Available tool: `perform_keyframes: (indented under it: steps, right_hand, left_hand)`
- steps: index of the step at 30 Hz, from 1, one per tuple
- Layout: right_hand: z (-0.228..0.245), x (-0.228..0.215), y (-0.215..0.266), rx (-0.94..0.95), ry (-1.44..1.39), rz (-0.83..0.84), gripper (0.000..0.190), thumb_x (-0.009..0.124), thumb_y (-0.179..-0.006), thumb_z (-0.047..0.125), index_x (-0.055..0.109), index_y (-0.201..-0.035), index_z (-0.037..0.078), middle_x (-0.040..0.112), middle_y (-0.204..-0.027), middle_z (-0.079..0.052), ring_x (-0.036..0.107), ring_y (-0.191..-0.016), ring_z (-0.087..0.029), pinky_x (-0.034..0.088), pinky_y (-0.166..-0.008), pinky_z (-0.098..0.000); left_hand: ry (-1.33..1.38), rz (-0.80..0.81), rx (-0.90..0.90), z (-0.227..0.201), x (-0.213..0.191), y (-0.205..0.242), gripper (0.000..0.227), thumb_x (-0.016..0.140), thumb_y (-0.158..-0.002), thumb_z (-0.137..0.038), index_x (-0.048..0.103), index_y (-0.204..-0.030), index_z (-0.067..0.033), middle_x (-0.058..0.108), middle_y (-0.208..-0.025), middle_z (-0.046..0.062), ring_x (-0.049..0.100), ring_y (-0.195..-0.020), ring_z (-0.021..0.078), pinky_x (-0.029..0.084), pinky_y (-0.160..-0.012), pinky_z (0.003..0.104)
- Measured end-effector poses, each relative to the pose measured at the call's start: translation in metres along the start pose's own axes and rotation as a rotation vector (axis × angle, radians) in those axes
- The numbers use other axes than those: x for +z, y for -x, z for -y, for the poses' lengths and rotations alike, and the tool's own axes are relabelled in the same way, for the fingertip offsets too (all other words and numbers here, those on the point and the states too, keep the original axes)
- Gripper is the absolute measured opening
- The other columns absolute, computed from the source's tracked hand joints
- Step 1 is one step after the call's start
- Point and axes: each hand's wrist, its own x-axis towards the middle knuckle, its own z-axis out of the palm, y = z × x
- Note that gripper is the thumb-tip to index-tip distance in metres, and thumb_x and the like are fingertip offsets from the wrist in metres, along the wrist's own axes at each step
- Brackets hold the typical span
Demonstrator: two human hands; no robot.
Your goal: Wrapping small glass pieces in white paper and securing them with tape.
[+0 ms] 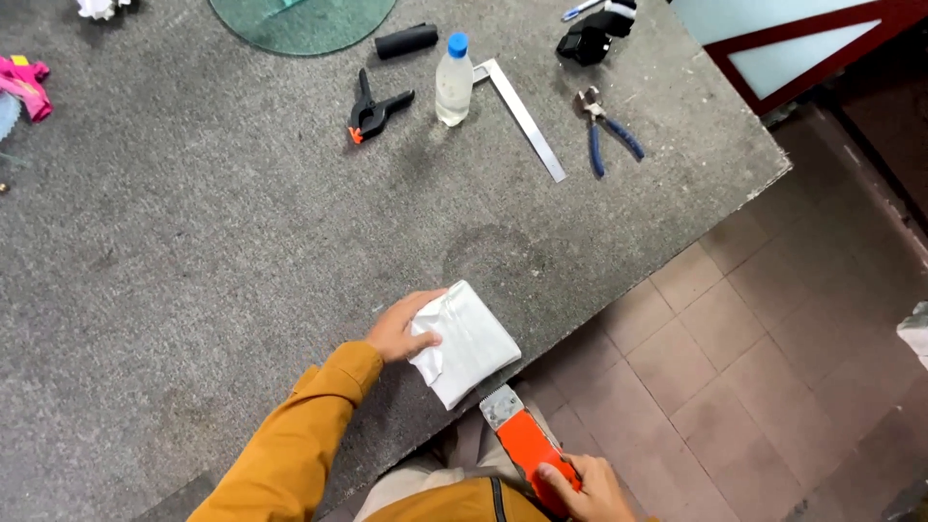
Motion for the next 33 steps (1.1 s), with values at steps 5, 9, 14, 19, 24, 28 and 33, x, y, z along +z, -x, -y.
perform_keyframes:
  steps: [5,9,14,19,24,28,33]
  right_hand:
    - [-0.03,0.02,-0.03,-0.108,-0.025,-0.012,0.064,0.076,-0.099,0.057,0.044,-0.063,0.016,0.044,-0.059,0.003,0.04,-0.055,-0.013,0.031,-0.056,-0.0358]
    - [-0.012,0.008,-0.046,-0.129,0.01,-0.004,0.056,0.072,-0.098,0.05,0.042,-0.064,0.017,0.039,-0.063,0.004,0.036,-0.06,-0.013,0.028,-0.059,-0.0373]
    - [-0.012,0.0,-0.06,-0.149,0.096,0.047,0.06,0.072,-0.097,0.053,0.041,-0.06,0.017,0.036,-0.058,0.003,0.034,-0.054,-0.014,0.026,-0.057,-0.0388]
    - [-0.04,0.013,-0.075,-0.279,0.076,0.047,0.057,0.073,-0.099,0.05,0.047,-0.059,0.018,0.05,-0.057,-0.001,0.086,-0.11,-0.021,0.048,-0.078,-0.0323]
    - [-0.018,-0.003,-0.073,-0.246,0.165,0.15,0.05,0.066,-0.098,0.057,0.062,-0.068,0.018,0.084,-0.083,-0.006,0.073,-0.132,-0.023,0.051,-0.089,-0.0339]
    - [-0.014,-0.006,-0.071,-0.262,0.156,0.174,0.047,0.066,-0.099,0.055,0.062,-0.069,0.019,0.086,-0.085,-0.002,0.068,-0.148,-0.023,0.05,-0.099,-0.0349]
    - [-0.016,-0.012,-0.067,-0.209,0.26,0.116,0.049,0.062,-0.097,0.061,0.075,-0.078,0.018,0.078,-0.088,-0.007,0.065,-0.107,-0.026,0.051,-0.085,-0.0397]
  left_hand:
    - [-0.039,-0.076,-0.022,-0.03,0.002,0.018,0.083,0.07,-0.092,-0.052,0.042,-0.168,-0.0374,0.053,-0.166,0.009,0.054,-0.143,0.0387,0.041,-0.116,0.061]
    - [-0.312,-0.395,-0.057,-0.053,0.035,0.026,0.071,0.067,-0.097,-0.054,0.054,-0.162,-0.0276,0.065,-0.143,0.005,0.057,-0.122,0.0315,0.045,-0.103,0.05]
    - [-0.533,-0.802,-0.087,-0.066,0.093,0.027,0.068,0.057,-0.097,-0.059,0.06,-0.157,-0.0276,0.057,-0.155,0.01,0.048,-0.139,0.0406,0.034,-0.116,0.065]
    - [-0.848,-0.334,-0.142,-0.082,0.071,0.043,0.144,0.065,-0.069,-0.112,0.021,-0.177,-0.0285,0.018,-0.179,0.021,0.024,-0.156,0.0537,0.025,-0.117,0.075]
    - [-1.078,-0.605,-0.001,-0.071,0.103,0.026,0.212,0.077,-0.001,-0.114,0.0,-0.18,-0.0307,0.0,-0.183,0.032,0.004,-0.164,0.0611,0.01,-0.126,0.079]
    - [-1.089,-0.566,-0.022,-0.079,0.1,0.028,0.204,0.087,-0.003,-0.1,0.008,-0.178,-0.0335,0.003,-0.182,0.034,0.018,-0.156,0.0613,0.018,-0.121,0.081]
    - [-0.946,-0.443,-0.04,-0.1,0.084,0.034,0.18,0.101,-0.022,-0.085,0.021,-0.175,-0.0385,0.009,-0.177,0.037,0.023,-0.15,0.0627,0.02,-0.116,0.083]
